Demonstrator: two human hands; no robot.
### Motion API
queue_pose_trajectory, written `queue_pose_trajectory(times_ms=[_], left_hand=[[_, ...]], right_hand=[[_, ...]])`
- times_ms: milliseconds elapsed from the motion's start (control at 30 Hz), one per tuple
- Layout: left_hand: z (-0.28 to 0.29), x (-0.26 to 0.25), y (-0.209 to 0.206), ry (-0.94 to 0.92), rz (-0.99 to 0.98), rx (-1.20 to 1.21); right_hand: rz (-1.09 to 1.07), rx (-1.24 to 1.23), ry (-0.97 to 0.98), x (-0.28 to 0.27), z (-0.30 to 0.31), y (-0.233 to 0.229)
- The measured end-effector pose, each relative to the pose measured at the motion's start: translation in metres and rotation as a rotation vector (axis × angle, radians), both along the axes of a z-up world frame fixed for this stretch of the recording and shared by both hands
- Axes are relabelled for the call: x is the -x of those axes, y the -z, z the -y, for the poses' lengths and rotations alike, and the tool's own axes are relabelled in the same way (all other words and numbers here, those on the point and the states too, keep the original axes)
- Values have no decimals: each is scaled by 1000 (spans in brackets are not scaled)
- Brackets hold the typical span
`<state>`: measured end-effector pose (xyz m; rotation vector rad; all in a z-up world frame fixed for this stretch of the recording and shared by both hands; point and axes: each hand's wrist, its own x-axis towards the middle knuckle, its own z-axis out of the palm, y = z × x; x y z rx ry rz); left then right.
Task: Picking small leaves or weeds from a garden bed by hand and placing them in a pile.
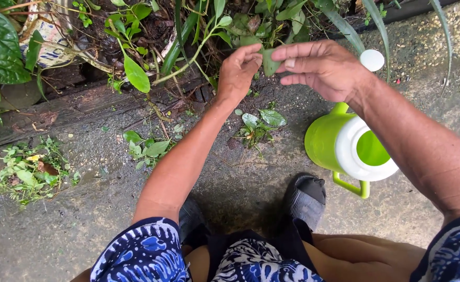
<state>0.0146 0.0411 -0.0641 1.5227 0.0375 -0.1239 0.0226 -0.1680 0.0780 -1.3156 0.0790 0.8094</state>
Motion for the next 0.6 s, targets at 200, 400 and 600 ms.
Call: queue_pose_trajectory(times_ms=[200,400,600], left_hand=[[-10,41,-28,-6,-99,-292],[-13,86,-45,144,-41,-354],[-14,104,-34,338,-226,-473]], right_hand=[[-51,377,-91,10,8,10],[8,556,-283,23,28,73],[-43,725,-469,47,17,118]])
